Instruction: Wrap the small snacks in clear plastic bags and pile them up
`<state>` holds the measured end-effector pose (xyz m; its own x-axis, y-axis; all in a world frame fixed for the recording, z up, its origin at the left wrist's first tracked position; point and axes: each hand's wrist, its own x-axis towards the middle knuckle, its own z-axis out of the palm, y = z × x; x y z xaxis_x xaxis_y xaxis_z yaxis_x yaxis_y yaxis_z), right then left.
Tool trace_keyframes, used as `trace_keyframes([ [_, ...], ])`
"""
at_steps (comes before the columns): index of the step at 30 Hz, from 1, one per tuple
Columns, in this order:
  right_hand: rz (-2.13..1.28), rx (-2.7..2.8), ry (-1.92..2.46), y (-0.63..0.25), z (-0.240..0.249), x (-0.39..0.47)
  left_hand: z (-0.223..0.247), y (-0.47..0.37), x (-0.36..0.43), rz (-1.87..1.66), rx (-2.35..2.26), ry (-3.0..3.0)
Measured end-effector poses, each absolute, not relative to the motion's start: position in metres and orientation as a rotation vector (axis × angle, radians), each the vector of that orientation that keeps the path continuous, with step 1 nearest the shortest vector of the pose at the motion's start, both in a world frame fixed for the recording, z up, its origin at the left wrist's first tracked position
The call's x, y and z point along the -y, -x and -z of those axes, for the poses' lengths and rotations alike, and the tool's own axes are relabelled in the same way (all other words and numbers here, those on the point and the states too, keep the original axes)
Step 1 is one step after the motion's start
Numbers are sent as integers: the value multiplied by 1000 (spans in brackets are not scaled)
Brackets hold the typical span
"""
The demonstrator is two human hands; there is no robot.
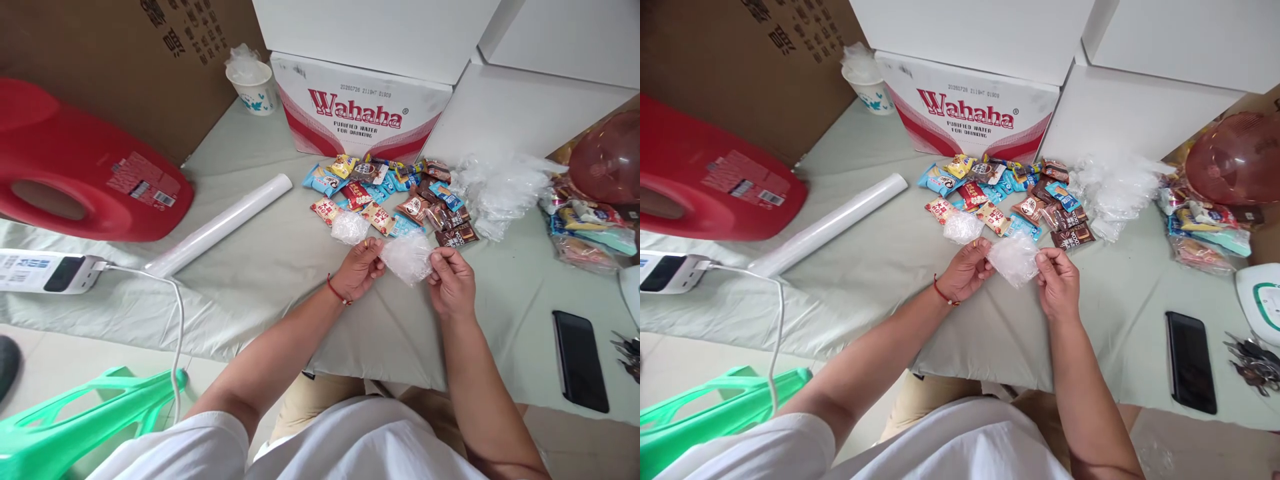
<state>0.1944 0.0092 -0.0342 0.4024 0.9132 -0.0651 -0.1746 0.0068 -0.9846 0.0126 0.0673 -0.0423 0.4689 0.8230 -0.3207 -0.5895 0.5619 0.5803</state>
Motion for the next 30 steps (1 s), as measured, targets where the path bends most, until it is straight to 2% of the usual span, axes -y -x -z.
trace_keyframes([
  [3,-1064,647,1234,-195,29,-12,42,-12,-68,-908,-607,-437],
  [6,-965,614,1237,-195,27,-13,44,-12,-63,-1008,-648,-572],
  [11,-885,759,1295,-189,36,-6,50,-14,-48,-1264,-871,-1343],
  [14,-1042,936,1277,-185,41,-1,52,-13,-45,-1181,-881,-1645],
  [17,-1117,1033,1239,-186,41,-2,55,-11,-49,-1116,-924,-1528],
  [24,-991,976,1341,-201,35,-9,59,-10,-64,-1223,-903,-1067],
  [30,-623,1111,1424,-212,28,-1,51,-7,-59,-1223,-766,-1231],
])
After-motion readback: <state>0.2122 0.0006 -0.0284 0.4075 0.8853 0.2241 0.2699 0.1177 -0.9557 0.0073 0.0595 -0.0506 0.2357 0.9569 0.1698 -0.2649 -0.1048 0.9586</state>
